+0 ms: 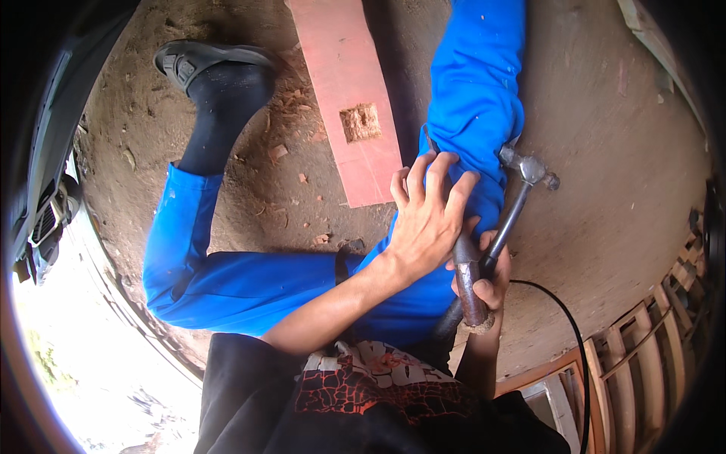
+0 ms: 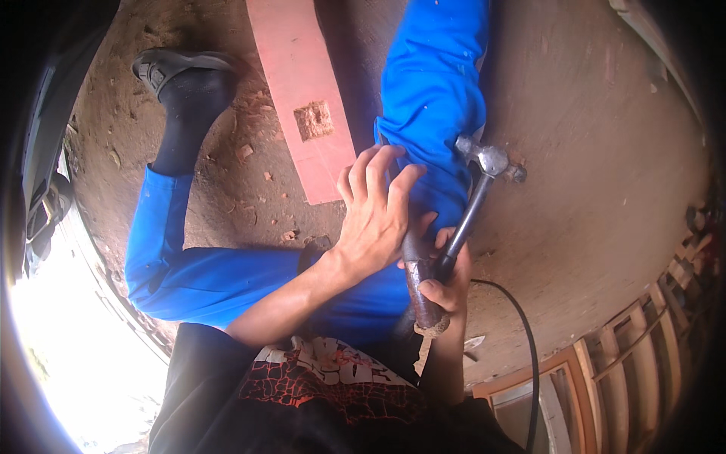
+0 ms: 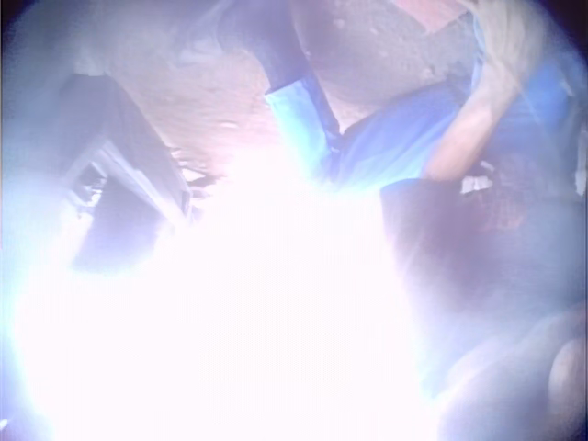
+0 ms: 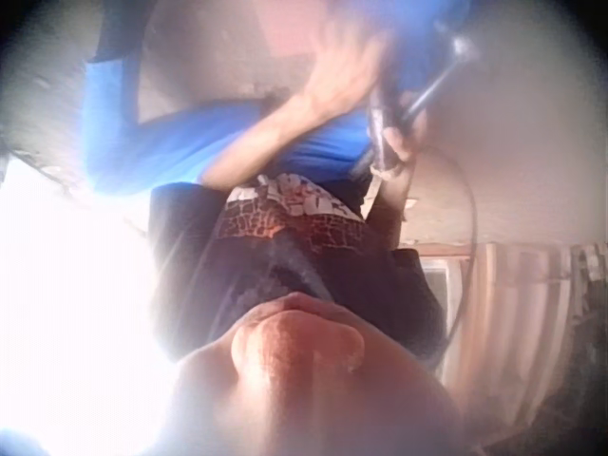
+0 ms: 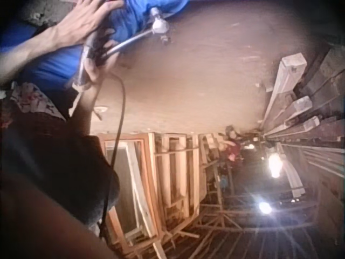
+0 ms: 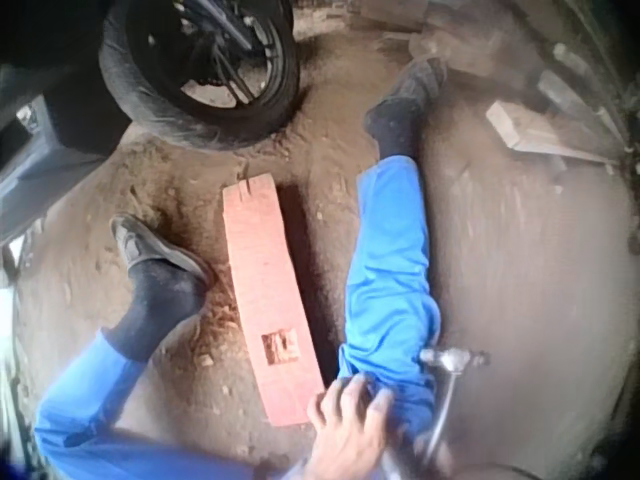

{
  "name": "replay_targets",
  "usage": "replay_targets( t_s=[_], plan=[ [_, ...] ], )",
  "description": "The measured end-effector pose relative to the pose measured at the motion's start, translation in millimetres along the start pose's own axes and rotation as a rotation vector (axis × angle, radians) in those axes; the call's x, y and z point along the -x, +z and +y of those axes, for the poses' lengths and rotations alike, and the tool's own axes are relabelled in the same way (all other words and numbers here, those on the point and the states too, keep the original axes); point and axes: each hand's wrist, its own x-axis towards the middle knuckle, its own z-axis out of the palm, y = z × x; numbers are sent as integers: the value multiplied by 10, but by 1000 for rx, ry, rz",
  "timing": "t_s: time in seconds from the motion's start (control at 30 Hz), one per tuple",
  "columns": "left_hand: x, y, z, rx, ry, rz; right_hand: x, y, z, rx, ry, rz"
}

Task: The person sits on the ground and uses a chisel and hammer to carve a rectangular recess into a pink wooden plank. They repeatedly strike the chisel to remove wood chips and clear the debris from the carved area.

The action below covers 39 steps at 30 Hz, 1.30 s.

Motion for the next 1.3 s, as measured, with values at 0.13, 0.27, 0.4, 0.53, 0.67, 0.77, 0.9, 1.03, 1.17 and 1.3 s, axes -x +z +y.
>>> replay_targets(
  t_s=[0.13,0.27,0.4,0.53,0.67,0.77,0.9,1.03,1.17,1.3],
  plan=[
    [-47,-19,-52,33,29,40,-26,-1,23,-73,81,17],
    [-237,-467,-378,108,42,-174,-67,-128,86,-152,115,4],
    [-372,-740,-972,-75,-148,-42,-114,-147,92,-184,99,-31],
    [-463,-735,-1292,-317,17,-12,-165,-161,43,-182,130,-36],
    [-561,-731,-1302,-330,125,-26,-186,-219,74,-163,109,-69],
    [-621,-770,-1334,-358,185,-39,-188,-225,102,-152,100,-62],
    [-683,-818,-1348,-356,239,-95,-214,-201,64,-168,108,-57],
    [-728,-852,-1331,-346,276,-145,-205,-227,64,-181,134,-72],
    [-784,-846,-1392,-349,386,-177,-209,-255,68,-173,136,-78],
    [-822,-867,-1424,-366,439,-265,-211,-252,72,-178,129,-72]
  ],
)
